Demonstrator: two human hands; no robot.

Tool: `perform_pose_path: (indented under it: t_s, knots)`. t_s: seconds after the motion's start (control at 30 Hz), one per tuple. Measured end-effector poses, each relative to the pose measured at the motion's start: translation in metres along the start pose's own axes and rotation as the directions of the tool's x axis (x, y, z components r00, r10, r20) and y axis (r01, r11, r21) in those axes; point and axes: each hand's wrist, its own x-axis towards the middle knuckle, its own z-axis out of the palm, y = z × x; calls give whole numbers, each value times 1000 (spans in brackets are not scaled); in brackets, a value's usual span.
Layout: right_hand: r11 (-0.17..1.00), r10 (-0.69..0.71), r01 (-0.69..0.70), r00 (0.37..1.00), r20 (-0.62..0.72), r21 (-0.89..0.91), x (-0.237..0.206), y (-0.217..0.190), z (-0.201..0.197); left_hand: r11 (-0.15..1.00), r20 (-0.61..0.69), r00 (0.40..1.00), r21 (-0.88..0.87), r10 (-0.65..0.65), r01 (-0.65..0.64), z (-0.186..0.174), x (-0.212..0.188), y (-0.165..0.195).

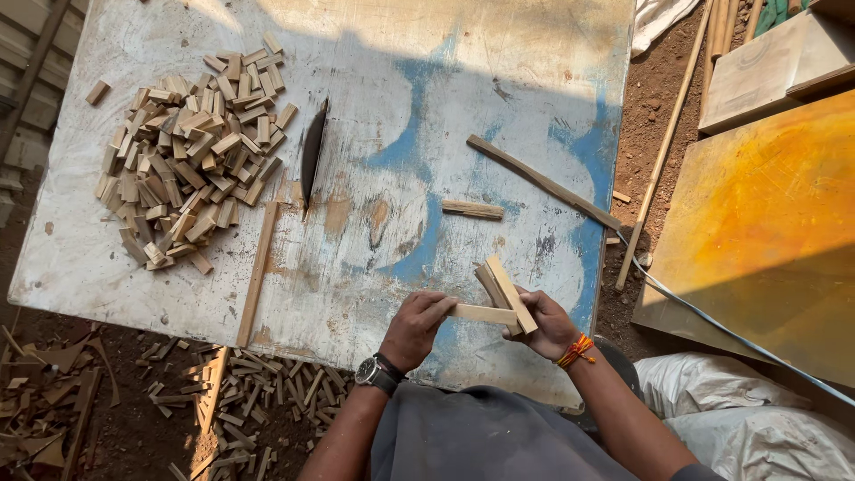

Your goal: The person gathers small wooden strips from a pile on a workbench and aligns them into neat stacks by hand, occasionally picking up additional pieces from a pile on the ground and adding them to the stacks on the table.

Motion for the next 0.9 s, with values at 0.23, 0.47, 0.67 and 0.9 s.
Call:
perform_pose_path:
  t_s: [0.23,0.47,0.67,0.9]
  knots:
    - [929,67,-75,997,-35,-361,3,27,56,971,-81,978,161,193,-178,-7,-14,12]
    - [802,-128,117,992,22,-586,14,69,104,768,-347,747,-552,-566,325,5,-45,36]
    - [715,-128,174,985,117,-677,20,88,98,762,-358,749,-580,-557,290,-16,-69,36]
    - [710,-101,280,949,300,-646,14,87,97,820,-438,767,-540,-468,192,-35,-81,40]
